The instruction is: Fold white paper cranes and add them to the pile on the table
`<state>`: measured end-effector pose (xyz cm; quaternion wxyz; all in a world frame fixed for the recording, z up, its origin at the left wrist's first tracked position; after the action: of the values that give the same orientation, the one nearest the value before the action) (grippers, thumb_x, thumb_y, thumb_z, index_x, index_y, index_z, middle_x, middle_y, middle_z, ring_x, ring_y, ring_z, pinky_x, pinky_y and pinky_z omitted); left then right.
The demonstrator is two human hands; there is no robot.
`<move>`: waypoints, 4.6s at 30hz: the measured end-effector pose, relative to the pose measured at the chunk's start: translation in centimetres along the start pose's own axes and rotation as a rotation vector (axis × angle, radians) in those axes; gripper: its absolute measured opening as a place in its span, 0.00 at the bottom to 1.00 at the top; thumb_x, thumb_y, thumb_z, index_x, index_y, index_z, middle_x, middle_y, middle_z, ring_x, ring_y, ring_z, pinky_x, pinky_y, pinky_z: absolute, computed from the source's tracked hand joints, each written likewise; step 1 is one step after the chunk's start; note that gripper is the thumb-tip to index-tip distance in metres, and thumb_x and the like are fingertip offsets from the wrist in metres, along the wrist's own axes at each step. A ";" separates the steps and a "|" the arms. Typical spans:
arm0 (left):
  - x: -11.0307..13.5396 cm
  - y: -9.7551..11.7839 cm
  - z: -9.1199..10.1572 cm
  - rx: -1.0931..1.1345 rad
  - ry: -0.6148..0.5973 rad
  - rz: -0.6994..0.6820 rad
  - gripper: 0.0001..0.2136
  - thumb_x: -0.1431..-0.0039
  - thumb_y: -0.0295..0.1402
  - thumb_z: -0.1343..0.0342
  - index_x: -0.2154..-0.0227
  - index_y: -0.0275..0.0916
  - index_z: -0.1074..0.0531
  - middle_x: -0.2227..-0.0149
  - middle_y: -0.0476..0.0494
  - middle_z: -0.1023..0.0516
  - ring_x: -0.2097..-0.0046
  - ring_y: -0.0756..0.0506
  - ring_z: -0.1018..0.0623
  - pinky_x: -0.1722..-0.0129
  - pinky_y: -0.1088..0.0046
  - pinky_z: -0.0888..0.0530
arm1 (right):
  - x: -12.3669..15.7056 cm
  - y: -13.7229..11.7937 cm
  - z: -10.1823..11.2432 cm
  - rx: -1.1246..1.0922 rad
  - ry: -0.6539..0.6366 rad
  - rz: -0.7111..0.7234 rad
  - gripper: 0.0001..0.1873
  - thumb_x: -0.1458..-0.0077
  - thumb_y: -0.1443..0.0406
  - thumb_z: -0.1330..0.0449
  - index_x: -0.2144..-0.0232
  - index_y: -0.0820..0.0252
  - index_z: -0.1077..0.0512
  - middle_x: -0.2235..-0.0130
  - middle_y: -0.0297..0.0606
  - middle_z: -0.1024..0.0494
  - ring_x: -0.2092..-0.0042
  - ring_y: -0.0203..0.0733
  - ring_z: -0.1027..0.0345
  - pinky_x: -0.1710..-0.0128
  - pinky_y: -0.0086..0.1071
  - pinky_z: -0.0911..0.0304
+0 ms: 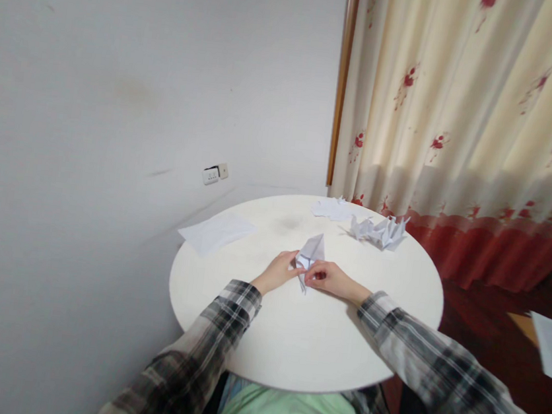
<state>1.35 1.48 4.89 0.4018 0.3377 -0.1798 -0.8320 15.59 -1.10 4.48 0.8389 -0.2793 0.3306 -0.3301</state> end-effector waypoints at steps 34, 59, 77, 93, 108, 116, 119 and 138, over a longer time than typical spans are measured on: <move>0.2 -0.1 -0.1 -0.045 -0.032 -0.008 0.21 0.54 0.38 0.45 0.56 0.37 0.36 0.58 0.40 0.30 0.56 0.43 0.33 0.54 0.66 0.39 | -0.1 -0.2 -0.2 -0.014 -0.023 -0.075 0.12 0.63 0.60 0.38 0.75 0.63 0.32 0.75 0.30 0.34 0.75 0.30 0.45 0.75 0.24 0.47; -0.1 0.0 0.8 0.066 -0.253 -0.142 0.11 0.48 0.34 0.51 0.63 0.37 0.29 0.58 0.43 0.29 0.56 0.46 0.32 0.52 0.71 0.39 | -0.1 0.2 0.5 0.218 0.096 0.071 0.11 0.59 0.65 0.39 0.69 0.60 0.27 0.65 0.39 0.31 0.63 0.39 0.38 0.60 0.32 0.44; -0.2 -1.1 1.2 0.042 -0.064 0.087 0.13 0.44 0.33 0.59 0.74 0.35 0.30 0.71 0.47 0.27 0.66 0.48 0.30 0.62 0.73 0.35 | 0.0 0.0 0.1 0.406 0.040 0.145 0.17 0.52 0.61 0.44 0.59 0.61 0.32 0.57 0.42 0.32 0.56 0.43 0.40 0.54 0.37 0.45; -0.1 0.2 1.1 0.232 0.079 -0.006 0.09 0.47 0.33 0.53 0.68 0.35 0.31 0.64 0.43 0.28 0.61 0.48 0.29 0.59 0.73 0.33 | -0.1 -0.1 -0.3 0.516 0.009 0.104 0.26 0.51 0.59 0.46 0.50 0.61 0.41 0.55 0.44 0.35 0.55 0.45 0.42 0.55 0.39 0.46; 0.0 1.0 0.8 0.220 0.074 0.071 0.17 0.47 0.40 0.54 0.58 0.34 0.33 0.60 0.43 0.27 0.60 0.46 0.28 0.60 0.72 0.33 | -0.2 -0.1 -0.5 0.521 -0.010 0.135 0.19 0.50 0.59 0.47 0.56 0.59 0.33 0.54 0.43 0.34 0.54 0.44 0.42 0.54 0.39 0.46; 0.0 0.6 0.6 0.204 0.070 0.056 0.17 0.47 0.36 0.53 0.57 0.34 0.33 0.57 0.42 0.27 0.57 0.45 0.29 0.55 0.70 0.34 | -0.2 -0.1 -0.6 0.543 -0.011 0.129 0.19 0.49 0.59 0.48 0.56 0.59 0.33 0.49 0.44 0.37 0.51 0.45 0.44 0.51 0.40 0.49; 0.0 0.5 0.6 0.208 0.080 0.042 0.16 0.47 0.35 0.53 0.57 0.35 0.32 0.56 0.43 0.28 0.55 0.45 0.29 0.52 0.69 0.37 | -0.1 -0.2 -0.5 0.540 -0.006 0.121 0.18 0.50 0.60 0.47 0.56 0.59 0.32 0.48 0.44 0.38 0.50 0.45 0.45 0.51 0.40 0.49; 0.0 0.1 0.7 0.196 0.065 0.083 0.14 0.45 0.34 0.56 0.62 0.35 0.28 0.64 0.44 0.24 0.64 0.46 0.27 0.64 0.72 0.32 | 0.0 -0.9 -0.4 0.517 -0.020 0.107 0.18 0.50 0.62 0.47 0.56 0.59 0.32 0.47 0.42 0.39 0.51 0.45 0.43 0.52 0.39 0.48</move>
<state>0.96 1.41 5.45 0.4066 0.3943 -0.2611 -0.7817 14.97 -1.71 4.85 0.9018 -0.0413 0.2414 -0.3561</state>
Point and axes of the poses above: each hand's wrist, its own x-axis away from the middle knuckle, its own z-axis out of the back of the hand, y = z × x, the point moved 4 cm from there along -x, towards the middle knuckle
